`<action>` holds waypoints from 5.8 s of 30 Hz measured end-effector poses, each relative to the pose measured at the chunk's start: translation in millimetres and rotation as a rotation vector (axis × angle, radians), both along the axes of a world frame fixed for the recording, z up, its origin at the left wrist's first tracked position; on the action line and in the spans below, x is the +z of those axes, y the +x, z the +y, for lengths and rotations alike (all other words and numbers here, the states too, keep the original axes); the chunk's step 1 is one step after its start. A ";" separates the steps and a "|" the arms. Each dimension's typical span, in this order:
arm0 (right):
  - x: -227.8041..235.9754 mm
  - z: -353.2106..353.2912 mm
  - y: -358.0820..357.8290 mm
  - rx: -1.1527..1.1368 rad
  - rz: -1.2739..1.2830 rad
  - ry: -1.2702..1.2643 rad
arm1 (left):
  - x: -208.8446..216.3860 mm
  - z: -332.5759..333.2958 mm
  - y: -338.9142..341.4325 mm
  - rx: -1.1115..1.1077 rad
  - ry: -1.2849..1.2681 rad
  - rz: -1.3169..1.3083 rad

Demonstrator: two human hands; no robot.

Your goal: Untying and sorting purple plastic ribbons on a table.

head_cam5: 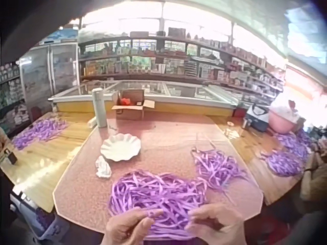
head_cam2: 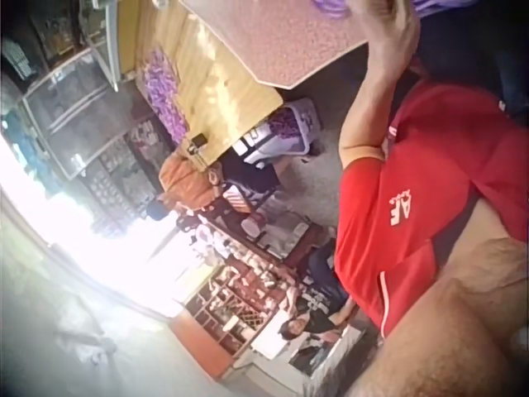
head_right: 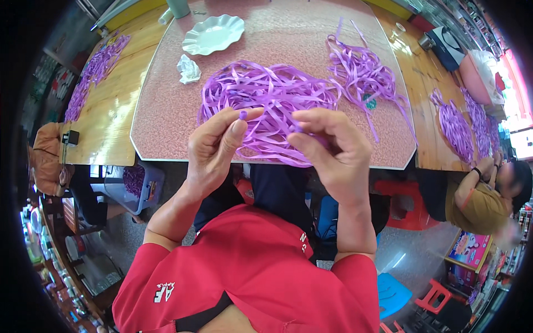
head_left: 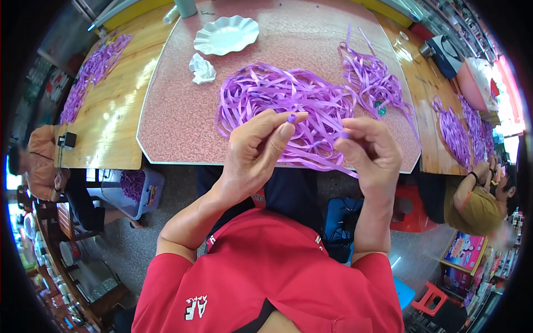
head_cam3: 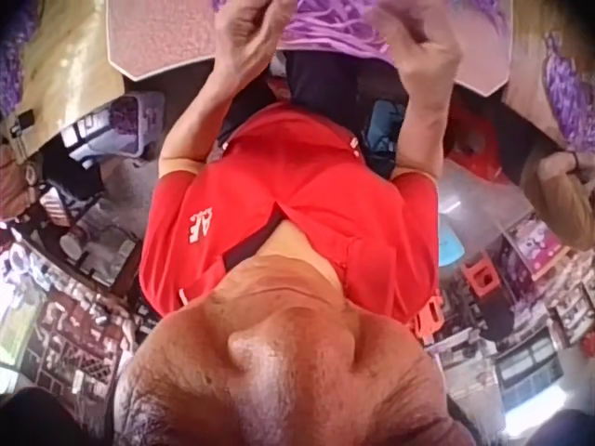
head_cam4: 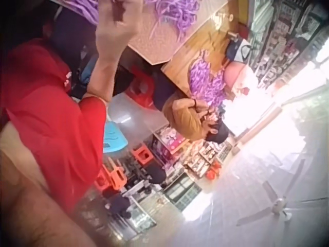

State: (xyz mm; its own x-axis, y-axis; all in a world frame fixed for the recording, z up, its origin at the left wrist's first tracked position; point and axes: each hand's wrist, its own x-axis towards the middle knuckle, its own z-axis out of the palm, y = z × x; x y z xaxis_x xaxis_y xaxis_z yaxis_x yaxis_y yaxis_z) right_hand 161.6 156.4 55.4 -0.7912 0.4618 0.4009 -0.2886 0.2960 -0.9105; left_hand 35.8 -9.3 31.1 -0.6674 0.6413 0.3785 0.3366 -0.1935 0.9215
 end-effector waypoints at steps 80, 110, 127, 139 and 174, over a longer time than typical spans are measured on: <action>-14.3 -9.4 -11.6 0.232 -0.031 -0.307 | -0.4 0.3 3.1 -0.105 0.016 -0.003; -30.6 -11.4 -14.6 0.181 -0.087 -0.344 | -10.7 8.1 -3.4 0.048 -0.010 0.471; -15.4 -11.9 -2.9 0.176 -0.117 -0.301 | -4.9 2.1 -2.4 -0.100 0.012 0.227; -8.6 7.2 -11.9 0.260 0.212 0.565 | 5.6 -0.9 -13.4 -0.416 -0.045 0.051; -79.6 189.9 -21.9 -0.201 -0.521 0.837 | -72.0 -1.3 -92.3 0.423 -0.373 0.413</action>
State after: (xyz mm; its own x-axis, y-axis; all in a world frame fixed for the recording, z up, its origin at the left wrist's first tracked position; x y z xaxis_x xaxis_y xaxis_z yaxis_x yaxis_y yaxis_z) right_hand 139.8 346.2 -24.2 -0.8990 0.3339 0.2835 0.2120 0.8981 -0.3854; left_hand -56.4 -10.6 -40.9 -0.7376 0.4942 0.4600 0.6501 0.3360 0.6815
